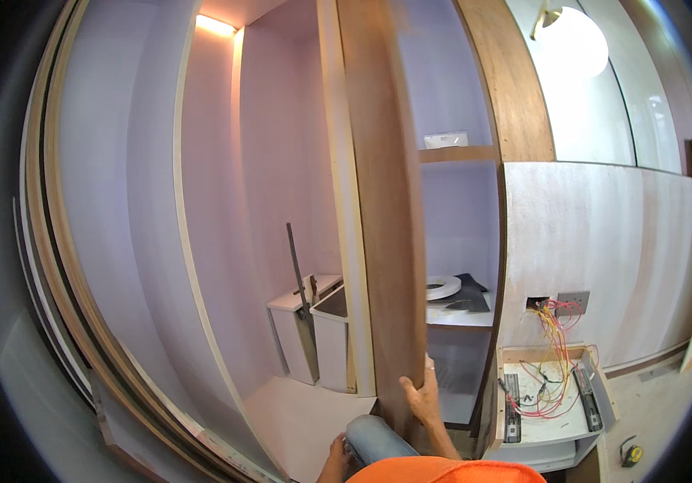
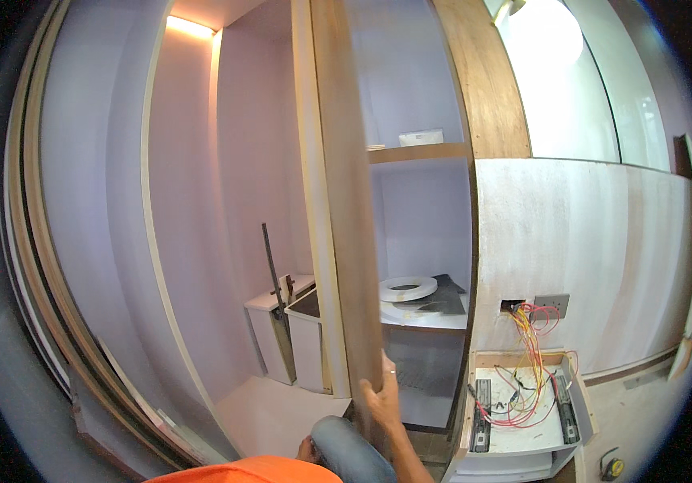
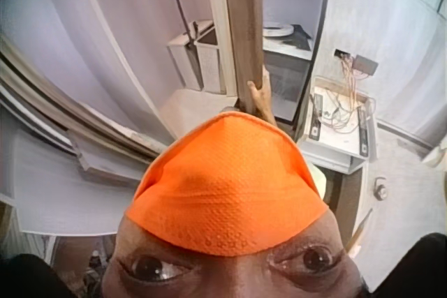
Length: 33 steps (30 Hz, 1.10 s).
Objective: The person measures and marks a curved wall section, then cuts a sheet of material on a workbench using a utility knife and straightedge. The person fits the cut panel onto the curved wall and adjusts its position.
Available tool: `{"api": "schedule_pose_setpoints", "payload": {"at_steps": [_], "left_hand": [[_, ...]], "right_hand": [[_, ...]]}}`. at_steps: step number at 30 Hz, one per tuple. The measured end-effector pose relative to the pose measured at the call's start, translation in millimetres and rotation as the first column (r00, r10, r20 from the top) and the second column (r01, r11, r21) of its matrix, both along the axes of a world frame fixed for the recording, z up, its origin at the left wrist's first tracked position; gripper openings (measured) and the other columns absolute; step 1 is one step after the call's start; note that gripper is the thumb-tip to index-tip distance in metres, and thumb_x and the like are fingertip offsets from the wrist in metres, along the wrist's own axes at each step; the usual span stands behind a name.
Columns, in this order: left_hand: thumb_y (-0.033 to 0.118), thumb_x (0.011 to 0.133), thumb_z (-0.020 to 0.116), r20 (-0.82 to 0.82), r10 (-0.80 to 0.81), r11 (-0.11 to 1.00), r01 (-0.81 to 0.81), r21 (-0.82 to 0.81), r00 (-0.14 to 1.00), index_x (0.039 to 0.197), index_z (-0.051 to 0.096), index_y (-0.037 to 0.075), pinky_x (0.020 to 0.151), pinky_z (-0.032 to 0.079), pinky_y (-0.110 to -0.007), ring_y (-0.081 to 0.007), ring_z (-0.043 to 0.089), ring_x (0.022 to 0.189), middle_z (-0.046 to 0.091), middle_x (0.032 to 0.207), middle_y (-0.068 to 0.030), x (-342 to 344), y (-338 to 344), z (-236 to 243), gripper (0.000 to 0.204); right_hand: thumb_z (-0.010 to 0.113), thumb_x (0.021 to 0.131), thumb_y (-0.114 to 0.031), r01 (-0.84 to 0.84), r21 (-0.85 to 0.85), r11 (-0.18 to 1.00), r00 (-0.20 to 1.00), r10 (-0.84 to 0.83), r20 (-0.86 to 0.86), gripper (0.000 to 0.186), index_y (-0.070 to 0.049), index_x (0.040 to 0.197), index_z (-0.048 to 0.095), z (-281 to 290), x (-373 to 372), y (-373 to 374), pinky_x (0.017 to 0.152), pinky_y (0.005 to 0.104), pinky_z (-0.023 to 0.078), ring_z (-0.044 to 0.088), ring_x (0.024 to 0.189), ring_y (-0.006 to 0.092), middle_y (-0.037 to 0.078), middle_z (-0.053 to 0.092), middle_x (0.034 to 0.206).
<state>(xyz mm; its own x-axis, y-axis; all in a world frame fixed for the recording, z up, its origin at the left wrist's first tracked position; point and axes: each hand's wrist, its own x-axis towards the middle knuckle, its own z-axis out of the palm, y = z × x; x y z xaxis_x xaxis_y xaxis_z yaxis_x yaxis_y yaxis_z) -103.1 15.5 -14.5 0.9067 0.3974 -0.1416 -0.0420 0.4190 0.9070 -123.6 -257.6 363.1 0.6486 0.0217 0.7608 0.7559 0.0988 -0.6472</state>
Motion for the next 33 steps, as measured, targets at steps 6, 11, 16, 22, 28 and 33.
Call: {"api": "schedule_pose_setpoints", "payload": {"at_steps": [6,11,16,22,28,33], "left_hand": [[0.042,0.101,0.060,0.121,0.065,0.998,-0.062,-0.026,0.991,0.145,0.048,0.009,0.097,0.053,-0.042,-0.0270,0.064,0.118,0.064,0.133,-0.0149,4.3,46.6,129.2,0.057],[0.043,0.103,0.059,0.243,-0.063,0.991,0.032,0.132,0.968,0.148,0.045,0.008,0.103,0.052,-0.042,-0.0283,0.063,0.122,0.060,0.138,-0.0159,-13.2,24.4,237.0,0.058],[0.041,0.105,0.057,0.194,-0.242,0.942,0.181,0.284,0.951,0.146,0.047,0.007,0.104,0.051,-0.041,-0.0268,0.063,0.121,0.061,0.137,-0.0152,-14.3,-14.6,287.7,0.055],[0.036,0.107,0.055,0.114,-0.327,0.885,0.262,0.384,0.938,0.145,0.049,0.004,0.106,0.049,-0.042,-0.0260,0.061,0.122,0.060,0.139,-0.0149,-18.2,-36.5,303.6,0.050],[0.035,0.107,0.056,0.110,-0.351,0.870,0.280,0.407,0.930,0.144,0.049,0.001,0.106,0.051,-0.042,-0.0288,0.063,0.123,0.061,0.136,-0.0164,-20.5,-41.3,298.0,0.051],[0.034,0.107,0.056,0.030,-0.347,0.858,0.304,0.415,0.938,0.144,0.049,0.001,0.106,0.050,-0.040,-0.0287,0.063,0.122,0.061,0.136,-0.0168,-21.3,-46.3,284.4,0.051]], "right_hand": [[0.064,0.085,0.006,0.102,-0.014,0.995,0.986,-0.099,0.132,0.072,0.000,0.153,0.041,1.2,-20.0,37.4,0.117,0.0449,0.035,0.046,0.137,0.0400,0.025,0.048,0.144],[0.065,0.085,0.007,0.137,0.027,0.990,0.974,-0.139,0.180,0.069,0.001,0.150,0.044,2.0,-18.5,38.8,0.114,0.0455,0.038,0.048,0.134,0.0409,0.025,0.051,0.140],[0.063,0.087,0.007,0.111,0.027,0.993,0.980,-0.114,0.161,0.064,0.002,0.148,0.046,2.2,-17.1,34.7,0.111,0.0449,0.040,0.049,0.133,0.0410,0.025,0.050,0.141],[0.061,0.087,0.008,0.090,0.033,0.995,0.986,-0.094,0.139,0.063,0.000,0.148,0.047,3.7,-17.3,30.4,0.111,0.0447,0.040,0.048,0.133,0.0412,0.024,0.049,0.142],[0.061,0.087,0.007,0.101,0.024,0.995,0.984,-0.104,0.146,0.064,0.001,0.149,0.045,1.2,-13.5,30.1,0.111,0.0449,0.040,0.047,0.132,0.0413,0.024,0.049,0.141],[0.063,0.084,0.010,0.128,-0.016,0.992,0.979,-0.124,0.162,0.077,-0.002,0.156,0.039,-1.9,-10.9,29.9,0.111,0.0433,0.040,0.049,0.131,0.0397,0.024,0.049,0.143]]}}
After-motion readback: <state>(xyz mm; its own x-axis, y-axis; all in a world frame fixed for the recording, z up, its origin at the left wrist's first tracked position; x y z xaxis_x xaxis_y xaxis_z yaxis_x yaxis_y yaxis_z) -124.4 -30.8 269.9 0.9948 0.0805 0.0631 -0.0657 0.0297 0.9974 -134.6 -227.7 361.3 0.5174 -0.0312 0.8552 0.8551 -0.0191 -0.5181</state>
